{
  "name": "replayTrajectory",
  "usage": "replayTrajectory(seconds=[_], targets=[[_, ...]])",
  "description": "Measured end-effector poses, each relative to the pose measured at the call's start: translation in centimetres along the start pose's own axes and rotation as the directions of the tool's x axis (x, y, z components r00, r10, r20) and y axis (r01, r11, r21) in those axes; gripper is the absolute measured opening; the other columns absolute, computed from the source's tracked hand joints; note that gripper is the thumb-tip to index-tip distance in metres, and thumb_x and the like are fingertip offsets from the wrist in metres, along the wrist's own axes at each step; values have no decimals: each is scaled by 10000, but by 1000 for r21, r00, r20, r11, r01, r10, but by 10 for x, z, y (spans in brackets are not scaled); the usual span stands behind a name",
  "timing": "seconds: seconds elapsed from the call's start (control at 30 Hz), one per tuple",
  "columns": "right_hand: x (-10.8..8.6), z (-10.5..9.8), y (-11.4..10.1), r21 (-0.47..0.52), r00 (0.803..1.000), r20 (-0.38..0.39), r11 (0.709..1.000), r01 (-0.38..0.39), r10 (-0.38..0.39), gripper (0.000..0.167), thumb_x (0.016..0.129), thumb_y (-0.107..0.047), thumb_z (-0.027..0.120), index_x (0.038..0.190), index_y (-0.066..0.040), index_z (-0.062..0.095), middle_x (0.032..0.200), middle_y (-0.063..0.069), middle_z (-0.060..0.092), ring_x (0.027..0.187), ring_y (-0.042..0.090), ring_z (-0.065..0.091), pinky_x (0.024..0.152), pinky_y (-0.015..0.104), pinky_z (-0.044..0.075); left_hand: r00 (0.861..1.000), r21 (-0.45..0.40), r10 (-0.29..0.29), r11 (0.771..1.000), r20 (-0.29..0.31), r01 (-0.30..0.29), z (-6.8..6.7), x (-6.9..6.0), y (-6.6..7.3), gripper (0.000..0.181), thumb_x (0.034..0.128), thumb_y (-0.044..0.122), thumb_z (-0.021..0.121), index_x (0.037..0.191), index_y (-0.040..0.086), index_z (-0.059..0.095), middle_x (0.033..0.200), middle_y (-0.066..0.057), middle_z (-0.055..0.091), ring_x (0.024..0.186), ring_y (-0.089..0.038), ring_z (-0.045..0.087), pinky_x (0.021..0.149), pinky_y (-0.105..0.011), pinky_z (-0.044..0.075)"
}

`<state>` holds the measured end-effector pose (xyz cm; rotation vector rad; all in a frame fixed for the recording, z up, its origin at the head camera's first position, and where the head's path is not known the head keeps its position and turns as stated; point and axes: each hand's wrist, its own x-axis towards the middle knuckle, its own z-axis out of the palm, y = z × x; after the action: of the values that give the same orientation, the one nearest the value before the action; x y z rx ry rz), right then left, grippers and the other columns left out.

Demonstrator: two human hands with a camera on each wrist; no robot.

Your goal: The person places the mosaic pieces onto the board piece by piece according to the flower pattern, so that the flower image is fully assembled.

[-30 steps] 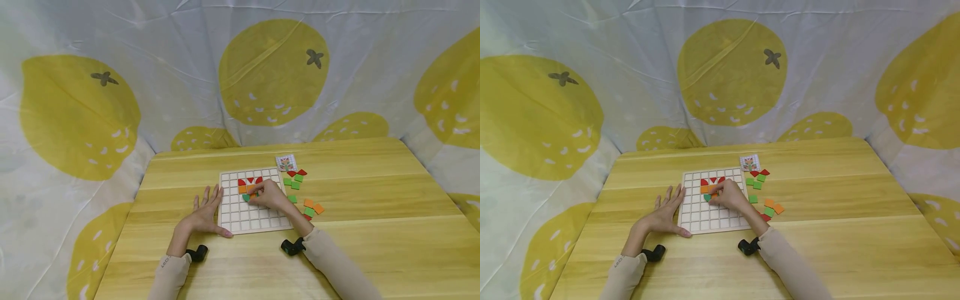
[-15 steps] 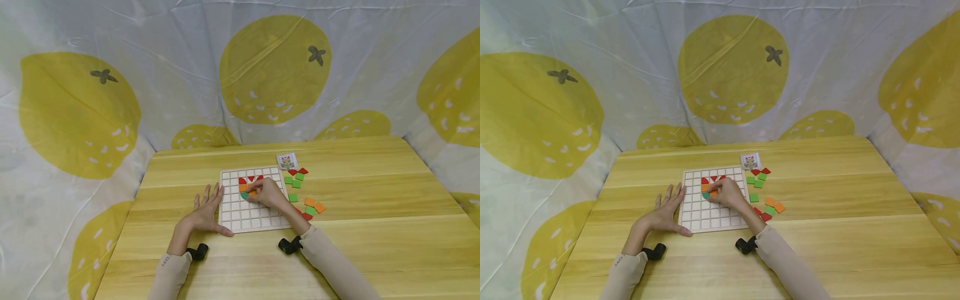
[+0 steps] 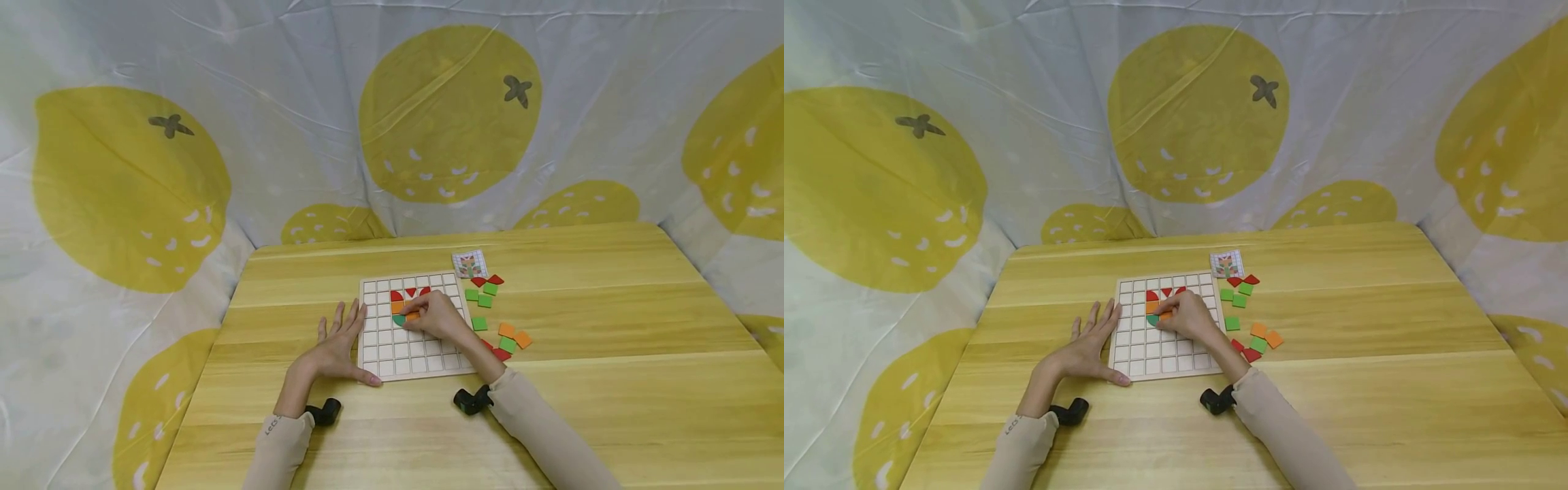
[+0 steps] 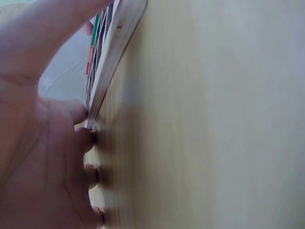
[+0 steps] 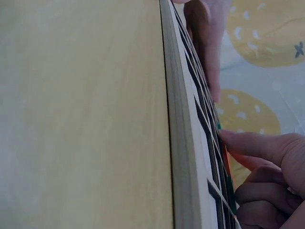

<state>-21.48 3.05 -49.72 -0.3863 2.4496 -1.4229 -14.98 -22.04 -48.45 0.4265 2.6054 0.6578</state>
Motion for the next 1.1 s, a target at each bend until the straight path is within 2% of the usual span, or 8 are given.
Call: replayTrajectory(seconds=[0.23,0.37,0.5,0.63,0.8,1.1], targets=[[-2,-10,1,-26,1000,-2,1000,13,-13,172,808,-138,889,970,-116,838,622,-52,460,565,102,333,546,211,257,1000,9,-3,1000,0,3,1,1,-1,1475,663,619,916,1671,117,-37,1739,-110,-179,1577,-406,-262,1211,-719,-172],[-8,-32,8,18,999,-9,999,31,-31,209,848,-145,858,1039,-68,820,595,-52,400,559,125,288,532,226,224,1000,11,-1,1000,-2,1,1,1,0,1479,659,610,922,1671,111,-34,1739,-117,-174,1577,-412,-257,1210,-720,-173],[-15,-62,21,37,999,-26,999,33,-32,210,895,-144,811,1073,-35,801,557,-48,314,532,135,265,496,230,220,1000,8,2,1000,-2,-2,1,0,0,1473,661,598,926,1670,106,-28,1739,-118,-175,1576,-410,-261,1207,-720,-179],[-23,-90,38,1,998,-67,1000,2,-2,224,897,-146,809,1091,-35,795,566,-54,285,523,121,241,491,228,226,1000,6,2,1000,-3,-2,0,1,-1,1474,660,604,924,1671,105,-25,1740,-117,-173,1576,-406,-264,1207,-720,-180],[-31,-116,56,5,994,-94,999,-48,49,281,887,-151,822,1131,-18,779,570,-56,271,513,105,242,485,228,232,1000,-9,-3,1000,-4,3,1,1,-3,1484,654,603,928,1670,109,-34,1739,-109,-181,1574,-395,-278,1206,-712,-192],[-39,-138,74,6,990,-106,995,-98,98,310,872,-123,823,1150,5,768,553,-73,288,497,80,275,483,213,253,1000,-7,-1,1000,-4,1,1,1,-2,1478,656,606,925,1671,110,-27,1740,-111,-176,1575,-397,-274,1209,-712,-188]])
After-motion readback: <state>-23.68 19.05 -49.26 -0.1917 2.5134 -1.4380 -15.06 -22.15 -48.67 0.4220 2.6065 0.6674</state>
